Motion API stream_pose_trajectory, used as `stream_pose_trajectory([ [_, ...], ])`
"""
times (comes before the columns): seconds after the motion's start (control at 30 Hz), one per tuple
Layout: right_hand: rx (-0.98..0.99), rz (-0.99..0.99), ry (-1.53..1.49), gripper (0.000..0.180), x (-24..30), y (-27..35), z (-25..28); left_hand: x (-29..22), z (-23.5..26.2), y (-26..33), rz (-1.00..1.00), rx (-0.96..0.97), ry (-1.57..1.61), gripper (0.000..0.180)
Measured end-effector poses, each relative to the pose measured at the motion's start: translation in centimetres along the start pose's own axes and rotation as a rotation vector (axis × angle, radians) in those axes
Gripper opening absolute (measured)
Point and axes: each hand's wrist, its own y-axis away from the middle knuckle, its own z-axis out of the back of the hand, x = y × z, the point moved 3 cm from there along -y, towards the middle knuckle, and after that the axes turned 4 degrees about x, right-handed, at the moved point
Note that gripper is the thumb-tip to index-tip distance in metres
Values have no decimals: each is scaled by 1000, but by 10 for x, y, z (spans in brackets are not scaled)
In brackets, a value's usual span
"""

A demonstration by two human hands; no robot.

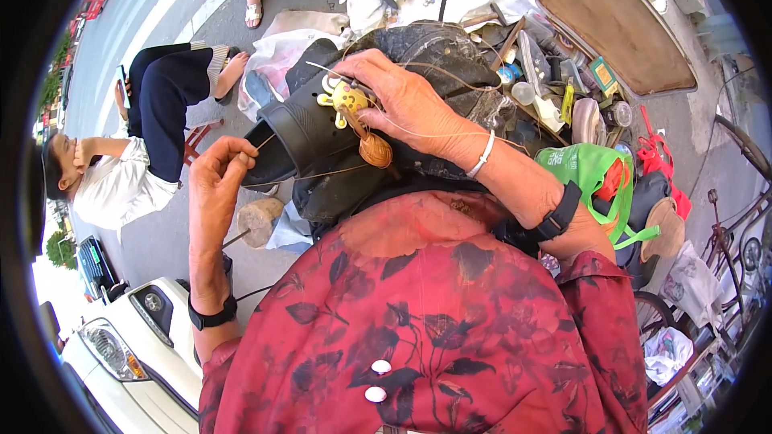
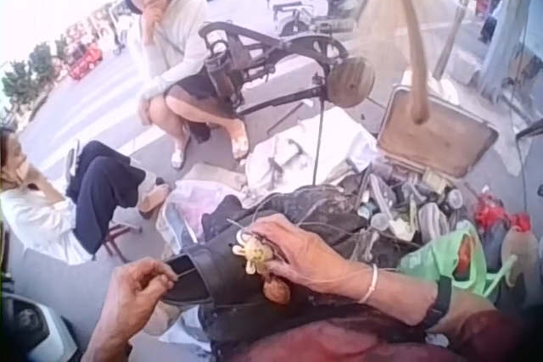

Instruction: The recorder is repairing a shoe by hand, sewing a decorative element onto a foam clog.

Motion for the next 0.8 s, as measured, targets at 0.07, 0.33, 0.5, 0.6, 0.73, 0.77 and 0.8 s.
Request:
stream_pose_trajectory([
  [0.07, -9, 8, -6, 56, -2, -2, 0, 10, 5, 2, 55, 25, -25, 11],
  [0.33, 3, 13, 13, 51, -7, -1, 0, 60, 68, 57, 92, -226, -130, 9],
  [0.5, 41, 36, 25, 54, -3, -1, 3, 98, 80, 104, 227, -380, 182, 17],
  [0.6, 43, 53, 36, 54, -9, 0, 4, 50, 53, 107, 64, -774, 276, 18],
  [0.73, 34, 37, 23, 53, -11, 3, 10, 2, -10, 93, -179, -529, 166, 20],
  [0.77, 23, 42, -12, 55, -9, 5, 10, -12, -36, 89, -127, -323, 134, 19],
  [0.8, 9, 33, -43, 57, -9, 6, 12, -23, -60, 78, -75, -103, 107, 18],
])
